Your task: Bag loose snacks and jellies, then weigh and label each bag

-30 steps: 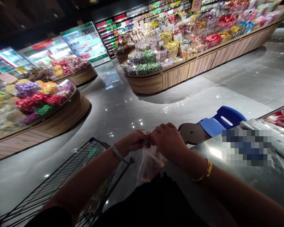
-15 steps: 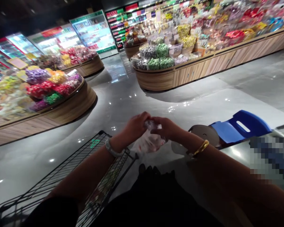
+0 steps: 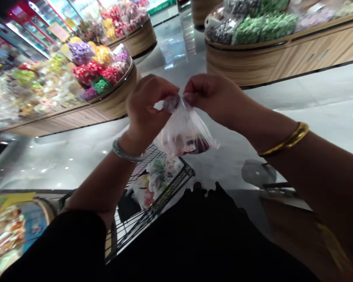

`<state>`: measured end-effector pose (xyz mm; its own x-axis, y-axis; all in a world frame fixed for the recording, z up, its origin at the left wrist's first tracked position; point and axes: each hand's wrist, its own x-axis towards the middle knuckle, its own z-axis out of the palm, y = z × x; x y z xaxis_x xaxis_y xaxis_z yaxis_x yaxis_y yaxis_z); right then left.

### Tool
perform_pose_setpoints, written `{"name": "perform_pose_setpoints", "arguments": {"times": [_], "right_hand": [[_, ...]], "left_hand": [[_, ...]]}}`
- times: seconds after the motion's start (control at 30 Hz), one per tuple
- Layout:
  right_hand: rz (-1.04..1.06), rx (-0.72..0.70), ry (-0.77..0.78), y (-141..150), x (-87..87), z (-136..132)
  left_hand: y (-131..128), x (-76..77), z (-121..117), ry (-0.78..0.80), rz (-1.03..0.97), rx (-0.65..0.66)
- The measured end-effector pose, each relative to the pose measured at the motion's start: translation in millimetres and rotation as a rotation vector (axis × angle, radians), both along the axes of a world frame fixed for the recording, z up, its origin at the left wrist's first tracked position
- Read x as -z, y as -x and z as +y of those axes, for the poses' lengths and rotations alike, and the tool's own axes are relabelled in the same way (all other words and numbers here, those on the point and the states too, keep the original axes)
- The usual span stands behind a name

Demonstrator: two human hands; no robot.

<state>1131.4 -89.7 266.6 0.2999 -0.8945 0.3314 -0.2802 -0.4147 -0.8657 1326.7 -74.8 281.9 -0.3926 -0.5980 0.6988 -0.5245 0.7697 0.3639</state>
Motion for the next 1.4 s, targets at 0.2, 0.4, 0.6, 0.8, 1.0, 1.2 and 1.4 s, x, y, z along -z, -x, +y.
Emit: {"name": "perform_pose_setpoints", "arguments": {"times": [0.2, 0.4, 0.6, 0.8, 1.0, 1.2, 1.4], "right_hand": [[0.213, 0.037, 0.456, -72, -35.5, -19], [0.047, -0.079, 0.141, -153, 19.5, -48], [-0.096, -0.408, -0.019, -256, 24.6, -49], [0.075, -0.570, -0.046, -310, 58.2, -43], [0.150, -0.591, 0.017, -302, 97.9, -58], [0.251, -0.506, -0.364, -238, 155.6, -69], [0.425, -0.297, -0.635, -161, 218.2, -55]], "left_hand": [[-88, -19.8, 12, 0.087, 0.404, -0.152], [-183, 39.4, 21, -0.244, 0.522, -0.310], [-246, 65.4, 24, -0.442, 0.243, -0.333], [-282, 84.2, 51, -0.557, -0.108, -0.464], [-326, 137.3, 91, -0.656, 0.009, -0.767], [-369, 210.6, 117, -0.784, 0.097, -0.877], [-402, 267.5, 125, -0.868, 0.212, -0.875]]}}
